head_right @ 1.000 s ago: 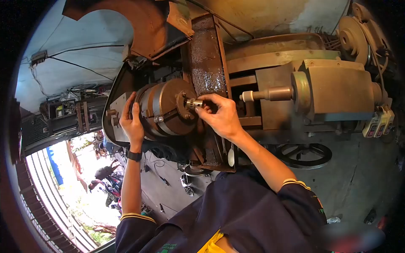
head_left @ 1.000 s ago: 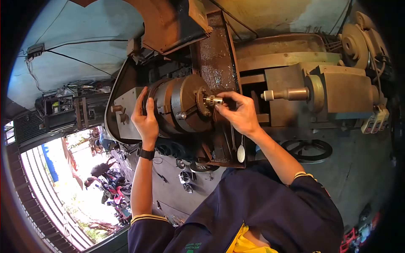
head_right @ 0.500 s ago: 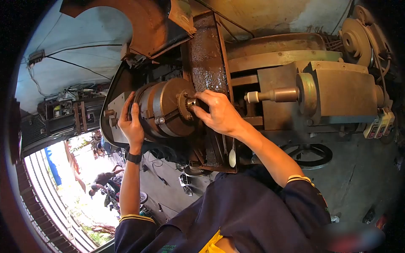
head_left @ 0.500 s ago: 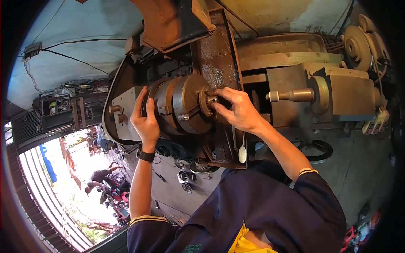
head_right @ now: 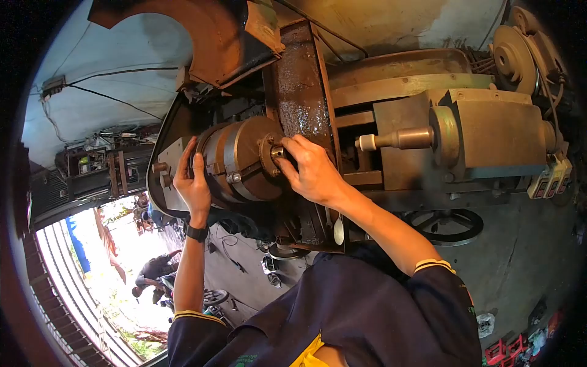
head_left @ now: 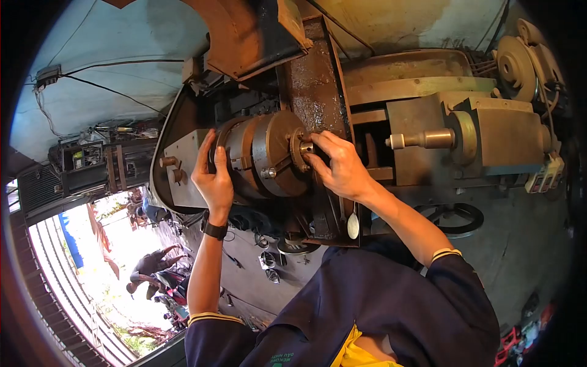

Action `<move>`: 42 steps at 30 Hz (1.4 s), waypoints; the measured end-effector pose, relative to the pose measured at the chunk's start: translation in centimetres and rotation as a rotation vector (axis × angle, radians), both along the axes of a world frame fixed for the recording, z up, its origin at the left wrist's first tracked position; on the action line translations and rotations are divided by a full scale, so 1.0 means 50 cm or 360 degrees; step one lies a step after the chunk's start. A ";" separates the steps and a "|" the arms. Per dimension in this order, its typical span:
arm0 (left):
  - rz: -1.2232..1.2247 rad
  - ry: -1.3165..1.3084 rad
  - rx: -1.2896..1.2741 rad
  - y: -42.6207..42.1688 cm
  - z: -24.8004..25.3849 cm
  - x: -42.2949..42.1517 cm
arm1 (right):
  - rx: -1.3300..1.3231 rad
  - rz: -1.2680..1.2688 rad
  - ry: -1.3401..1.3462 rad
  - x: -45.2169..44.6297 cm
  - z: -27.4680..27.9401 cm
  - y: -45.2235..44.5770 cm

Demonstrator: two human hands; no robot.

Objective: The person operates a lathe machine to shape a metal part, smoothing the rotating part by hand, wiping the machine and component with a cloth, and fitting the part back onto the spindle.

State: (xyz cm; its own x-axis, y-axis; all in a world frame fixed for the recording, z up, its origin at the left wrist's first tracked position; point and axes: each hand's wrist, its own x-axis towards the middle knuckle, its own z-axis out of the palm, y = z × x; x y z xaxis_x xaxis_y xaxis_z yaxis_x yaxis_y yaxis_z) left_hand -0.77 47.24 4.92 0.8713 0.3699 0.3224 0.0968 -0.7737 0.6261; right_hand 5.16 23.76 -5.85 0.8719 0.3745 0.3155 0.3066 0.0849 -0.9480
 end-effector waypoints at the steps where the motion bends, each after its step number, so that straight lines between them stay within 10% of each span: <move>1: 0.0011 0.0007 -0.0008 0.000 0.000 0.001 | -0.0011 -0.0001 -0.0008 -0.001 -0.001 0.001; 6: -0.0101 -0.0122 0.0098 -0.004 0.005 0.002 | 0.0004 -0.0020 0.0001 0.002 -0.008 -0.007; 9: -0.0702 -0.0295 0.0651 -0.066 0.058 -0.002 | 0.0329 0.0206 0.0739 0.017 -0.032 -0.022; 12: -0.1513 0.0285 0.1171 -0.141 0.117 0.030 | 0.0804 0.0171 0.1529 0.050 -0.070 0.017; 20: -0.1907 0.0845 0.1007 -0.157 0.153 0.161 | 0.0696 0.0310 0.1937 0.072 -0.080 0.139; 42: -0.2444 0.1185 0.0783 -0.116 0.061 0.277 | 0.0718 -0.0024 0.1855 0.053 -0.042 0.151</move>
